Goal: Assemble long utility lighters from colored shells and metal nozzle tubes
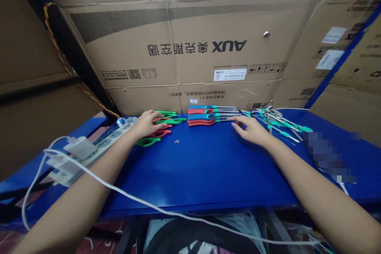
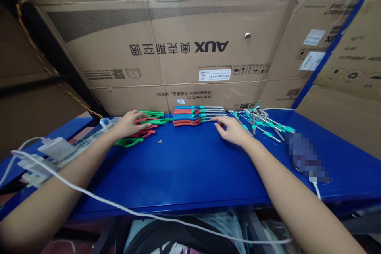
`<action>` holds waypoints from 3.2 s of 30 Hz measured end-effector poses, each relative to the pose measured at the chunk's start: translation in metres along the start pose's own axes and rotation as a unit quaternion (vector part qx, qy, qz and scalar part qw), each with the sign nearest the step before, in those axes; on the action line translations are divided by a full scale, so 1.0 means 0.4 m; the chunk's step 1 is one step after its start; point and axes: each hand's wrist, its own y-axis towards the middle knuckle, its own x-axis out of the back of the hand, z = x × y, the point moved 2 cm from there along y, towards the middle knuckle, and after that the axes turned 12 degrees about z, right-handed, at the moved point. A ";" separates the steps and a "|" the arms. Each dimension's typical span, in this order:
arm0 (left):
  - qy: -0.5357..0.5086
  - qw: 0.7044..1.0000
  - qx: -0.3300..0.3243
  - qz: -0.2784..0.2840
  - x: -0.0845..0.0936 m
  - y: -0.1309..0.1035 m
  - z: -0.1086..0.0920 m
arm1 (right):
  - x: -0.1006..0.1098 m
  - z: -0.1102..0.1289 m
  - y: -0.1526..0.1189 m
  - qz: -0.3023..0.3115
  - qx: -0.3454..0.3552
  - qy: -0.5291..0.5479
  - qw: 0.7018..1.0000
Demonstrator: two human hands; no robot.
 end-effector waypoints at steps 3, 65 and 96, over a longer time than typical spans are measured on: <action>-0.019 1.000 -0.001 0.007 -0.033 0.008 0.004 | 0.003 0.000 -0.001 0.001 -0.008 -0.003 1.000; -0.228 0.961 -0.149 0.039 -0.160 -0.075 -0.350 | -0.054 0.082 0.007 0.197 0.015 0.063 0.978; -0.286 0.955 -0.077 0.020 -0.174 -0.070 -0.346 | -0.046 0.081 0.020 0.057 -0.025 0.206 0.977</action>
